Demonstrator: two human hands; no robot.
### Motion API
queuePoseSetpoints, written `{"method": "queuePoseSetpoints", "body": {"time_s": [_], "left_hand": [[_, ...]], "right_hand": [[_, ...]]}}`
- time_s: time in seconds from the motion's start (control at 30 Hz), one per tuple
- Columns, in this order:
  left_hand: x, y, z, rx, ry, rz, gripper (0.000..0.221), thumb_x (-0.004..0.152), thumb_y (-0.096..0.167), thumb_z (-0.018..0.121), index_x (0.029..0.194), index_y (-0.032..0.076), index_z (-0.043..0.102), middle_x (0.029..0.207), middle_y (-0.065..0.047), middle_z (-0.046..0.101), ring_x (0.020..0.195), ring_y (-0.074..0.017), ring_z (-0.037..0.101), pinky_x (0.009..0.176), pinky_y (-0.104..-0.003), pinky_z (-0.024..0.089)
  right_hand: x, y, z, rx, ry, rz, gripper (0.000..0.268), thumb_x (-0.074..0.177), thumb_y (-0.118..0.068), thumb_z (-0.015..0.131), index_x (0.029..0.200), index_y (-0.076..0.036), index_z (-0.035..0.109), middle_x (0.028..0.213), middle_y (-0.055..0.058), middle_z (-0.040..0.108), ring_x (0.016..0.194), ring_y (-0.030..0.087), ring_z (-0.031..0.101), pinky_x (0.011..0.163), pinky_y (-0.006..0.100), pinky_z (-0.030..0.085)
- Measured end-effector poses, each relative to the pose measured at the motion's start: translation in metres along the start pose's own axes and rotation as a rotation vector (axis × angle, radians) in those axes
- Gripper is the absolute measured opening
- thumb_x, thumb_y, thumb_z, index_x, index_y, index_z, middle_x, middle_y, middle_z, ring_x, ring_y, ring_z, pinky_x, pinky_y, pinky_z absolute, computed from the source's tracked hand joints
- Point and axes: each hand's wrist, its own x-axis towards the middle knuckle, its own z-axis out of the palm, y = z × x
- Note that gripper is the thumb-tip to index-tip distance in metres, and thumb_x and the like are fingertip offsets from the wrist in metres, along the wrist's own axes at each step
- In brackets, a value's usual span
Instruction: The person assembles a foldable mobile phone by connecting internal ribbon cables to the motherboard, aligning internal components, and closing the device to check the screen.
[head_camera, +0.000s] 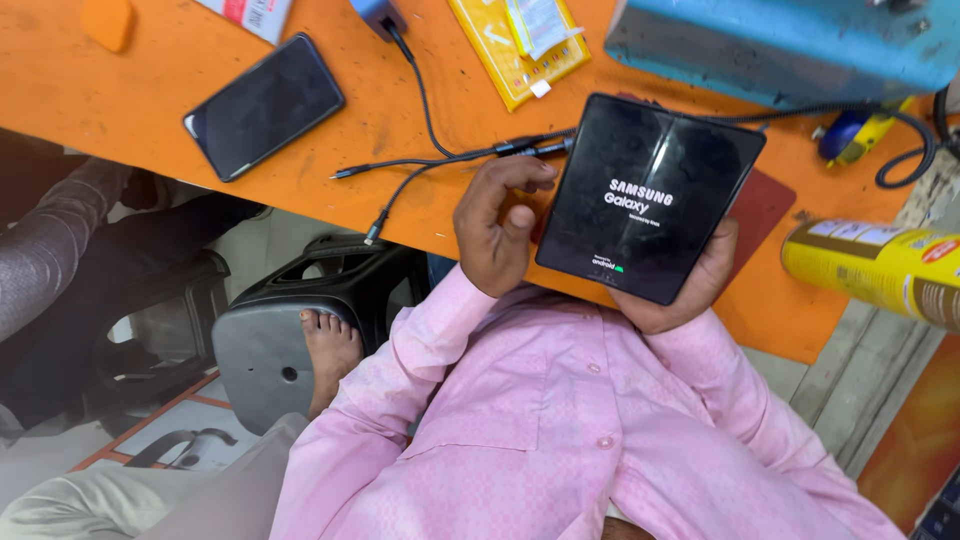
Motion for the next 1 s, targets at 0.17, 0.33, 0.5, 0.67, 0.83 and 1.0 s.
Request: {"method": "queuePoseSetpoints", "body": {"time_s": [0.17,0.33,0.5,0.67,0.83,1.0], "left_hand": [[-0.001,-0.004,-0.002,-0.063,-0.063,-0.097,0.044,0.113,0.043,0.053,0.117,0.002,0.067,0.104,-0.008,0.069,0.092,-0.0153,0.070,0.082,-0.025,0.056],[0.001,-0.002,-0.004,-0.123,-0.076,-0.210,0.034,0.110,0.033,0.057,0.113,0.001,0.069,0.105,-0.009,0.070,0.083,-0.0121,0.067,0.073,-0.024,0.054],[0.004,-0.004,-0.007,-0.135,-0.096,-0.156,0.033,0.113,0.031,0.058,0.116,0.002,0.070,0.109,-0.008,0.072,0.088,-0.0122,0.069,0.080,-0.024,0.057],[0.004,-0.006,-0.009,-0.140,-0.098,-0.175,0.035,0.113,0.033,0.057,0.116,0.002,0.073,0.109,-0.009,0.073,0.087,-0.0120,0.070,0.079,-0.024,0.057],[0.005,-0.006,-0.010,-0.154,-0.110,-0.184,0.036,0.113,0.034,0.058,0.117,0.002,0.073,0.108,-0.009,0.073,0.086,-0.0121,0.070,0.079,-0.024,0.056],[0.005,-0.007,-0.011,-0.161,-0.115,-0.189,0.036,0.113,0.034,0.058,0.117,0.001,0.072,0.108,-0.009,0.073,0.086,-0.0123,0.070,0.080,-0.024,0.056]], "right_hand": [[-0.002,0.001,-0.008,-0.023,-0.058,0.010,0.057,0.099,-0.052,0.063,0.142,-0.014,0.059,0.142,0.006,0.063,0.134,0.025,0.059,0.122,0.052,0.042],[-0.005,0.000,-0.013,-0.032,-0.025,0.001,0.053,0.101,-0.052,0.064,0.139,-0.015,0.057,0.141,0.003,0.060,0.130,0.023,0.056,0.121,0.049,0.041],[-0.006,0.001,-0.015,-0.092,-0.012,-0.016,0.060,0.099,-0.058,0.066,0.143,-0.017,0.059,0.144,0.002,0.061,0.130,0.023,0.055,0.120,0.049,0.041],[-0.006,0.002,-0.013,-0.107,0.007,-0.017,0.061,0.099,-0.059,0.066,0.143,-0.018,0.058,0.144,0.002,0.060,0.131,0.023,0.054,0.120,0.050,0.040],[-0.005,0.002,-0.013,-0.113,0.020,-0.041,0.057,0.100,-0.058,0.065,0.140,-0.018,0.056,0.141,0.002,0.057,0.133,0.023,0.053,0.119,0.049,0.040],[-0.003,0.003,-0.013,-0.147,0.031,-0.052,0.063,0.099,-0.058,0.062,0.148,-0.018,0.054,0.146,0.003,0.056,0.135,0.024,0.052,0.122,0.051,0.039]]}}
